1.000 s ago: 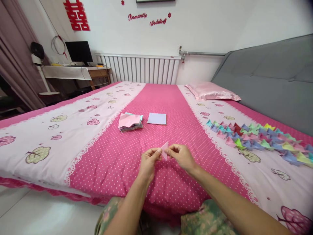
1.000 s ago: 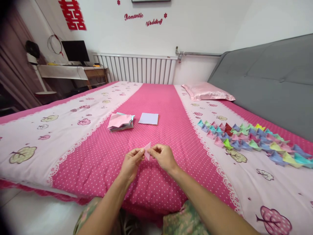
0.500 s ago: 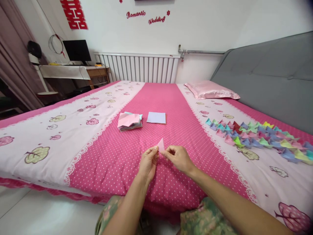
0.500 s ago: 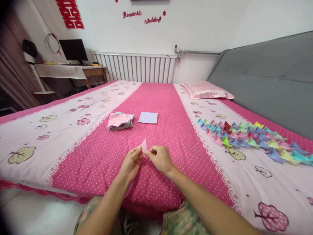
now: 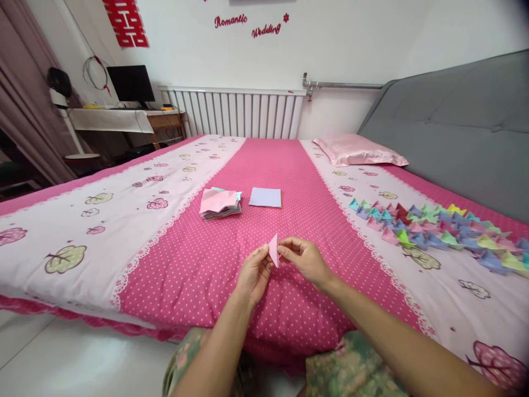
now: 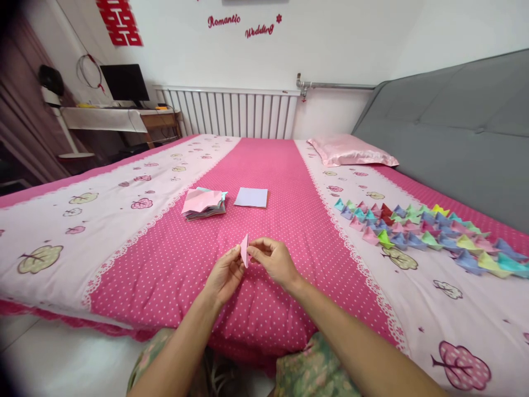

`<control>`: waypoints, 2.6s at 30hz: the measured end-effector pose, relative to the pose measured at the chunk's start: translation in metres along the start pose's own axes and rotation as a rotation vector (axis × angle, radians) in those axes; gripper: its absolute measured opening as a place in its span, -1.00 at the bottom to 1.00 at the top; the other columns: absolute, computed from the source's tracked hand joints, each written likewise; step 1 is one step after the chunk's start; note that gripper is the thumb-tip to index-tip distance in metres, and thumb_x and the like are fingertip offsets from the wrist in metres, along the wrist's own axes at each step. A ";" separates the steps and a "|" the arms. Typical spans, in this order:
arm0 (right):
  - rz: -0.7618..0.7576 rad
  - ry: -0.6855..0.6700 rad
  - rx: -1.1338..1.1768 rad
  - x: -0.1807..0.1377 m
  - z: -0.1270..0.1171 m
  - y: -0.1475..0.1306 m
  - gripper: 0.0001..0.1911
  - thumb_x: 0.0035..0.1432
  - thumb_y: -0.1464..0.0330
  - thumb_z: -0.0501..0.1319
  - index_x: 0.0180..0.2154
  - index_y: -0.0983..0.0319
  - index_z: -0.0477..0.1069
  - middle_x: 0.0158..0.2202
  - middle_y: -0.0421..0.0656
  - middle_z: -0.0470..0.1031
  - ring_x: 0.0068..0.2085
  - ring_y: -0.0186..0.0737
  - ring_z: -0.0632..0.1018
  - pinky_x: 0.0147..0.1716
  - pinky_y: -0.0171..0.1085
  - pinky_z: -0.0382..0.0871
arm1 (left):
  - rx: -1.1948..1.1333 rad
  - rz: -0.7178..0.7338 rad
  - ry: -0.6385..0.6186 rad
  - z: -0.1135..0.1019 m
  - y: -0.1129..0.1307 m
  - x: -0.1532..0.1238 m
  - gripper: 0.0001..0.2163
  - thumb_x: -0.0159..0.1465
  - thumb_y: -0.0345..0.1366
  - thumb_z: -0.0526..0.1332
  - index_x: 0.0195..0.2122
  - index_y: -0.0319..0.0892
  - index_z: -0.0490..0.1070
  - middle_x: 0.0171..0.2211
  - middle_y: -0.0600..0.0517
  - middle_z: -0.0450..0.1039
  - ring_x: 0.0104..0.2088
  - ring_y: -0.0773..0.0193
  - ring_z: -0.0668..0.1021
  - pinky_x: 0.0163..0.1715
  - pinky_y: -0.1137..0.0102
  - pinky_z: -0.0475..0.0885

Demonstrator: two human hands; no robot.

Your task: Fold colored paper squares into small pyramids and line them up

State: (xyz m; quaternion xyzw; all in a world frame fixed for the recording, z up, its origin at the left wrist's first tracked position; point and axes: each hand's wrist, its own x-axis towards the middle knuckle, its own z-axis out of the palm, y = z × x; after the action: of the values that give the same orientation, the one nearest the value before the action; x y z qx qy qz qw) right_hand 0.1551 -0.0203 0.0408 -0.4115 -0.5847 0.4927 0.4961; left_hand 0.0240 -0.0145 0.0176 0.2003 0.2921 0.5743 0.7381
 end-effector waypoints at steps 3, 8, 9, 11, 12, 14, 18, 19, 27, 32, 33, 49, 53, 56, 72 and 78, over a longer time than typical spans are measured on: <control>0.017 0.019 0.006 0.001 0.000 -0.001 -0.76 -0.04 0.25 0.21 -0.34 0.28 0.44 -0.43 -0.16 0.49 -0.44 -0.35 0.47 -0.43 -0.35 0.35 | -0.001 -0.012 -0.004 0.000 0.000 0.000 -0.95 0.00 -0.41 0.28 -0.49 -0.28 0.44 -0.57 0.08 0.39 -0.60 0.52 0.39 -0.60 0.64 0.34; -0.026 -0.011 -0.037 -0.001 0.000 -0.005 -0.76 0.03 0.31 0.14 -0.25 0.27 0.44 -0.36 -0.13 0.51 -0.38 -0.32 0.49 -0.38 -0.33 0.37 | 0.019 -0.023 -0.011 -0.001 -0.001 0.000 -0.91 -0.04 -0.41 0.30 -0.48 -0.29 0.44 -0.60 0.10 0.38 -0.61 0.54 0.38 -0.59 0.65 0.33; -0.044 -0.012 -0.058 -0.001 0.001 -0.005 -0.76 0.03 0.34 0.14 -0.23 0.28 0.44 -0.35 -0.12 0.51 -0.37 -0.31 0.50 -0.36 -0.32 0.37 | 0.045 -0.018 -0.018 -0.001 -0.002 -0.001 -0.90 -0.05 -0.40 0.31 -0.48 -0.29 0.45 -0.60 0.10 0.37 -0.61 0.54 0.38 -0.59 0.65 0.32; -0.071 0.007 -0.110 -0.002 0.001 -0.004 -0.74 0.00 0.40 0.15 -0.21 0.28 0.42 -0.34 -0.11 0.50 -0.35 -0.28 0.50 -0.33 -0.30 0.39 | 0.107 0.000 -0.033 -0.001 -0.004 -0.001 -0.87 -0.06 -0.36 0.33 -0.49 -0.29 0.46 -0.61 0.10 0.37 -0.61 0.53 0.38 -0.58 0.64 0.32; -0.079 0.021 -0.138 -0.003 0.001 -0.003 -0.72 -0.02 0.42 0.15 -0.20 0.29 0.42 -0.34 -0.11 0.50 -0.35 -0.27 0.51 -0.34 -0.30 0.39 | 0.138 0.011 -0.038 -0.001 -0.006 -0.001 -0.85 -0.07 -0.33 0.34 -0.49 -0.29 0.46 -0.60 0.10 0.38 -0.60 0.53 0.38 -0.57 0.63 0.31; -0.101 0.055 -0.203 -0.004 0.002 0.000 -0.71 -0.05 0.44 0.15 -0.20 0.28 0.42 -0.33 -0.11 0.49 -0.37 -0.28 0.50 -0.38 -0.32 0.40 | 0.214 0.052 -0.043 0.000 -0.008 -0.002 -0.82 -0.06 -0.27 0.33 -0.48 -0.28 0.48 -0.59 0.08 0.40 -0.59 0.51 0.39 -0.54 0.60 0.30; -0.187 0.143 -0.376 -0.004 0.002 0.001 -0.80 -0.04 0.47 0.13 -0.33 0.25 0.47 -0.37 -0.14 0.45 -0.42 -0.32 0.46 -0.44 -0.34 0.36 | 0.477 0.189 -0.072 0.003 -0.010 -0.006 -0.74 0.04 -0.14 0.23 -0.48 -0.28 0.50 -0.62 0.06 0.41 -0.59 0.47 0.37 -0.52 0.55 0.26; -0.200 0.172 -0.411 -0.005 0.002 0.000 -0.81 -0.03 0.47 0.12 -0.35 0.25 0.48 -0.38 -0.14 0.44 -0.43 -0.32 0.45 -0.45 -0.35 0.35 | 0.518 0.204 -0.092 0.004 -0.010 -0.007 -0.73 0.07 -0.13 0.21 -0.49 -0.28 0.50 -0.62 0.06 0.40 -0.59 0.47 0.38 -0.51 0.54 0.27; -0.237 0.275 -0.589 -0.006 0.000 -0.004 -0.78 -0.03 0.49 0.12 -0.34 0.23 0.51 -0.40 -0.14 0.40 -0.47 -0.34 0.40 -0.47 -0.33 0.32 | 0.519 0.064 -0.276 0.007 -0.012 -0.009 -0.72 0.03 -0.23 0.26 -0.24 -0.25 0.47 -0.38 -0.05 0.50 -0.41 0.33 0.51 -0.31 0.43 0.38; -0.302 0.181 -0.700 -0.005 -0.001 0.001 -0.70 0.00 0.48 0.10 -0.23 0.15 0.49 -0.29 -0.12 0.39 -0.32 -0.27 0.41 -0.35 -0.29 0.34 | 0.425 0.056 -0.214 0.005 -0.010 -0.009 -0.77 0.07 -0.26 0.23 -0.27 -0.24 0.47 -0.35 -0.04 0.51 -0.40 0.37 0.51 -0.34 0.50 0.38; -0.321 0.152 -0.713 -0.005 -0.001 0.001 -0.68 0.00 0.47 0.10 -0.19 0.14 0.47 -0.24 -0.12 0.38 -0.25 -0.24 0.41 -0.28 -0.26 0.34 | 0.387 0.061 -0.210 0.005 -0.009 -0.008 -0.78 0.07 -0.27 0.23 -0.27 -0.24 0.47 -0.33 -0.04 0.51 -0.38 0.37 0.51 -0.33 0.51 0.38; -0.263 0.132 -0.430 -0.002 -0.005 -0.004 -0.70 0.05 0.35 0.15 -0.12 0.15 0.42 -0.14 -0.09 0.39 -0.18 -0.23 0.42 -0.19 -0.20 0.35 | 0.438 0.076 -0.210 0.003 -0.002 -0.005 -0.74 0.00 -0.27 0.30 -0.27 -0.23 0.46 -0.33 -0.05 0.52 -0.34 0.35 0.54 -0.34 0.54 0.39; -0.127 0.119 -0.285 -0.001 -0.006 -0.007 -0.67 0.00 0.29 0.19 -0.17 0.28 0.42 -0.39 -0.12 0.47 -0.39 -0.28 0.46 -0.35 -0.27 0.38 | 0.550 0.071 -0.182 0.003 -0.003 -0.005 -0.70 -0.02 -0.20 0.30 -0.31 -0.28 0.46 -0.41 -0.09 0.53 -0.41 0.29 0.56 -0.39 0.49 0.40; -0.096 0.080 -0.246 -0.001 -0.007 -0.008 -0.74 -0.01 0.24 0.19 -0.38 0.32 0.46 -0.45 -0.10 0.49 -0.42 -0.27 0.47 -0.39 -0.28 0.36 | 0.599 0.075 -0.185 0.003 -0.003 -0.005 -0.72 -0.04 -0.17 0.30 -0.39 -0.30 0.46 -0.49 -0.08 0.53 -0.46 0.30 0.55 -0.41 0.47 0.41; 0.051 0.165 -0.050 0.001 -0.006 -0.003 -0.78 -0.09 0.25 0.23 -0.58 0.29 0.37 -0.59 -0.23 0.34 -0.52 -0.40 0.32 -0.48 -0.37 0.23 | 0.663 0.119 -0.187 0.005 -0.005 -0.008 -0.75 -0.04 -0.17 0.30 -0.45 -0.29 0.47 -0.55 -0.06 0.51 -0.52 0.29 0.53 -0.45 0.44 0.41; 0.162 0.163 0.093 0.001 -0.005 0.002 -0.74 -0.12 0.22 0.25 -0.62 0.28 0.32 -0.65 -0.28 0.28 -0.59 -0.43 0.27 -0.54 -0.37 0.16 | 0.668 0.148 -0.202 0.006 -0.005 -0.009 -0.75 -0.03 -0.18 0.29 -0.45 -0.29 0.47 -0.57 -0.03 0.50 -0.56 0.33 0.51 -0.48 0.45 0.41</control>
State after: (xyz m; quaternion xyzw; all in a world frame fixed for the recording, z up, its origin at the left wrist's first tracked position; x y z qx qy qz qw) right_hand 0.1594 -0.0180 0.0395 -0.4726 -0.4836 0.5225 0.5193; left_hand 0.0306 -0.0240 0.0209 0.5067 0.3740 0.4763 0.6136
